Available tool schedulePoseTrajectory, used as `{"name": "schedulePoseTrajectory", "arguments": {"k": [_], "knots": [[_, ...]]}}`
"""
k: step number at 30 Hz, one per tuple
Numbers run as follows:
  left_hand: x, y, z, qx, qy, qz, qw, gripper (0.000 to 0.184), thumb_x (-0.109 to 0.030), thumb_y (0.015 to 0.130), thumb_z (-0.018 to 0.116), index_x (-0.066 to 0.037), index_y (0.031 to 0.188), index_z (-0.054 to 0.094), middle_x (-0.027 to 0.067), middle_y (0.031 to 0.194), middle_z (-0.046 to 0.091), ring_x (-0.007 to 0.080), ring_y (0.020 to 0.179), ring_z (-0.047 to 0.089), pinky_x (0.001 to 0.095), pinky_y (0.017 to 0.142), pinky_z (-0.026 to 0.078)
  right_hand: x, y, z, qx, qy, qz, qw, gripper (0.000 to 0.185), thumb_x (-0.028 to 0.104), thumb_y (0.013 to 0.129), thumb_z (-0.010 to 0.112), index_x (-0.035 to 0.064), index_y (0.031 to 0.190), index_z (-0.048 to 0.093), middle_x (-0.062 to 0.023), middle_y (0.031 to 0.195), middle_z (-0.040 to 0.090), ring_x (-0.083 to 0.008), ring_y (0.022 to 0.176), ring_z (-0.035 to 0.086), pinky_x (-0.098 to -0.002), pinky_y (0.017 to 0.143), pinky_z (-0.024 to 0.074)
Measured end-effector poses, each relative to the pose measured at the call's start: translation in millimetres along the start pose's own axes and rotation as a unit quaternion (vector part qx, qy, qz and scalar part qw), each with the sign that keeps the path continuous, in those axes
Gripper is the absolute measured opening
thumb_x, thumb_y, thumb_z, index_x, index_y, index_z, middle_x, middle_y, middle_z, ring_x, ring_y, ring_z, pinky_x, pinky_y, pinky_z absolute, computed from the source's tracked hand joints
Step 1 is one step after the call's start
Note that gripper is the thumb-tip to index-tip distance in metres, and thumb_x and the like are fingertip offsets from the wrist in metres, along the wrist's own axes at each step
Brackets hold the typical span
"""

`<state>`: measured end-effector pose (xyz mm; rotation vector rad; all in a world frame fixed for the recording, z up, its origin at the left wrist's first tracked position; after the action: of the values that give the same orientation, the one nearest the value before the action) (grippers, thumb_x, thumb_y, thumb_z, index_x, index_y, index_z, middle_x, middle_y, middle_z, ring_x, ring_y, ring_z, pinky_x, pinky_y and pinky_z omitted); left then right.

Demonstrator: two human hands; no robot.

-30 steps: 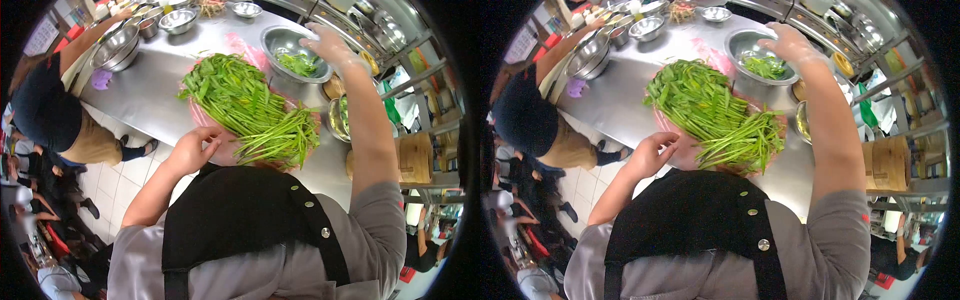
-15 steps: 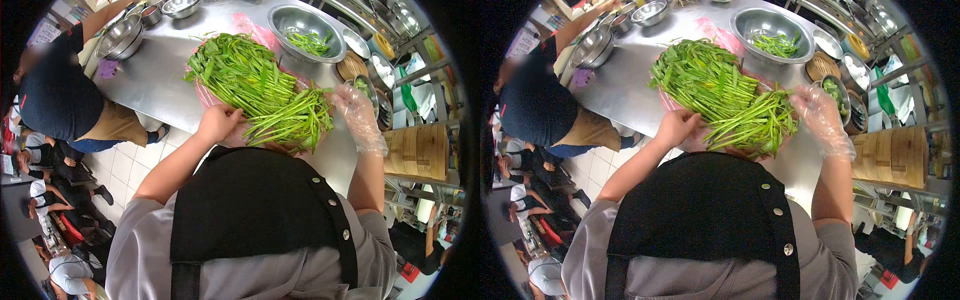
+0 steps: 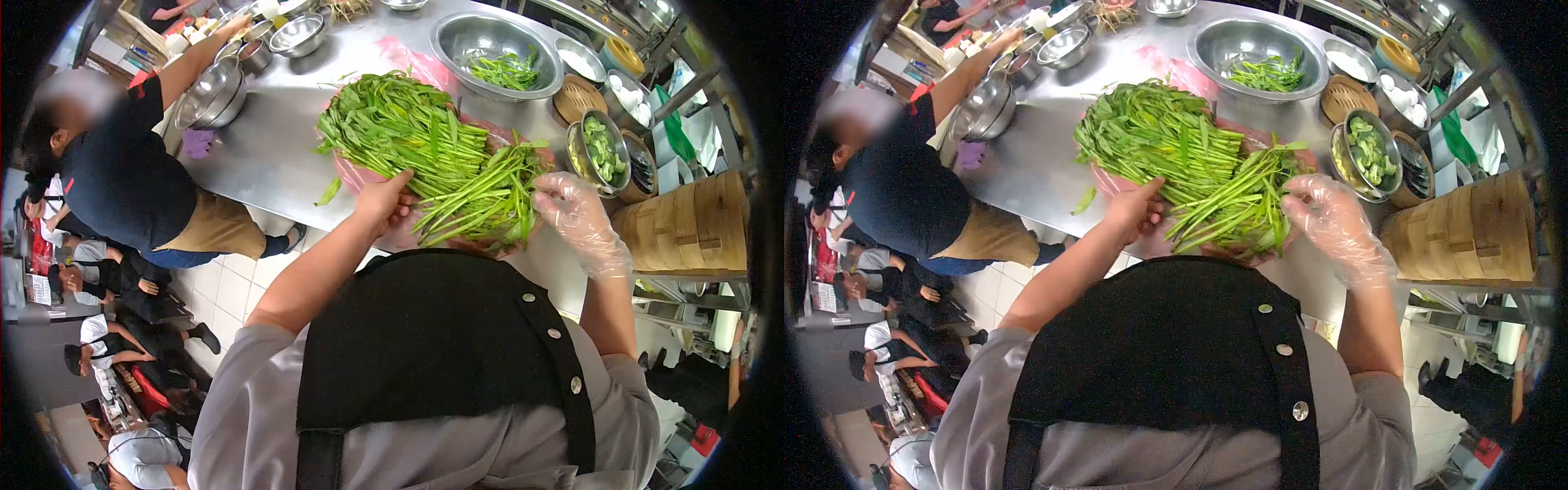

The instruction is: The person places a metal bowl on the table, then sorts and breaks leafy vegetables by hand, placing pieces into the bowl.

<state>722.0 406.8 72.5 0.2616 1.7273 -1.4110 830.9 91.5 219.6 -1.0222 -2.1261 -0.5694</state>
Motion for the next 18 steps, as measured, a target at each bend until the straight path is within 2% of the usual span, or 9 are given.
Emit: {"name": "schedulePoseTrajectory", "arguments": {"k": [2, 3, 6, 7, 13, 18], "knots": [[2, 1, 8, -0.020, -0.034, -0.020, 0.999, 0.048, -0.051, 0.090, 0.074, -0.004, 0.095, 0.061, 0.0010, 0.068, 0.057, 0.0121, 0.050, 0.050, 0.0304, 0.042, 0.032, 9, 3, 3, 0.010, -0.016, -0.010, 1.000, 0.026, 0.014, 0.090, 0.074, -0.0013, 0.110, 0.071, -0.0168, 0.104, 0.073, -0.0271, 0.093, 0.071, -0.0362, 0.084, 0.0550], [0, 0, 10, -0.052, -0.024, -0.006, 0.998, 0.047, -0.049, 0.089, 0.075, -0.004, 0.090, 0.062, 0.0012, 0.065, 0.055, 0.0127, 0.048, 0.049, 0.0313, 0.040, 0.030, 14, 3, 4, 0.015, -0.021, -0.021, 0.999, 0.026, 0.014, 0.090, 0.074, -0.0015, 0.110, 0.071, -0.0172, 0.104, 0.073, -0.0279, 0.094, 0.071, -0.0366, 0.084, 0.0550], [3, 5, 11, -0.050, 0.000, 0.018, 0.999, 0.043, -0.046, 0.088, 0.075, -0.005, 0.084, 0.062, 0.0015, 0.063, 0.054, 0.0132, 0.046, 0.047, 0.0317, 0.040, 0.029, 23, 5, 7, 0.030, -0.032, -0.041, 0.998, 0.025, 0.014, 0.090, 0.073, -0.0016, 0.110, 0.071, -0.0176, 0.105, 0.073, -0.0288, 0.095, 0.071, -0.0372, 0.085, 0.0551], [5, 9, 8, -0.057, 0.007, 0.013, 0.998, 0.036, -0.038, 0.089, 0.073, -0.006, 0.079, 0.061, 0.0012, 0.061, 0.052, 0.0137, 0.045, 0.046, 0.0320, 0.039, 0.028, 26, 5, 7, 0.035, -0.035, -0.045, 0.998, 0.025, 0.014, 0.090, 0.073, -0.0016, 0.109, 0.071, -0.0177, 0.105, 0.073, -0.0288, 0.095, 0.071, -0.0373, 0.085, 0.0551], [15, 1, -7, -0.002, -0.054, -0.012, 0.998, 0.026, -0.030, 0.088, 0.070, -0.007, 0.089, 0.061, 0.0008, 0.067, 0.053, 0.0135, 0.048, 0.048, 0.0314, 0.040, 0.031, 28, 5, 5, 0.042, -0.040, -0.063, 0.996, 0.023, 0.013, 0.090, 0.073, -0.0009, 0.108, 0.071, -0.0178, 0.106, 0.073, -0.0292, 0.097, 0.071, -0.0374, 0.085, 0.0552], [14, -21, -17, -0.022, -0.047, 0.022, 0.998, 0.022, -0.029, 0.092, 0.067, -0.008, 0.097, 0.062, 0.0013, 0.072, 0.055, 0.0123, 0.049, 0.047, 0.0299, 0.042, 0.032, 21, 4, 4, 0.024, -0.042, -0.082, 0.995, 0.023, 0.014, 0.090, 0.074, -0.0002, 0.107, 0.071, -0.0164, 0.105, 0.073, -0.0293, 0.096, 0.071, -0.0377, 0.086, 0.0550]]}}
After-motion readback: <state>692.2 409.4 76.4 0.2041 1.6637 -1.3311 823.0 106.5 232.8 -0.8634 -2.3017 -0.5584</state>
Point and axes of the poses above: each hand's wrist, its own y-axis towards the middle knuckle, its own z-axis out of the palm, x = y × z, the point moved 5 cm from there along y, towards the middle knuckle
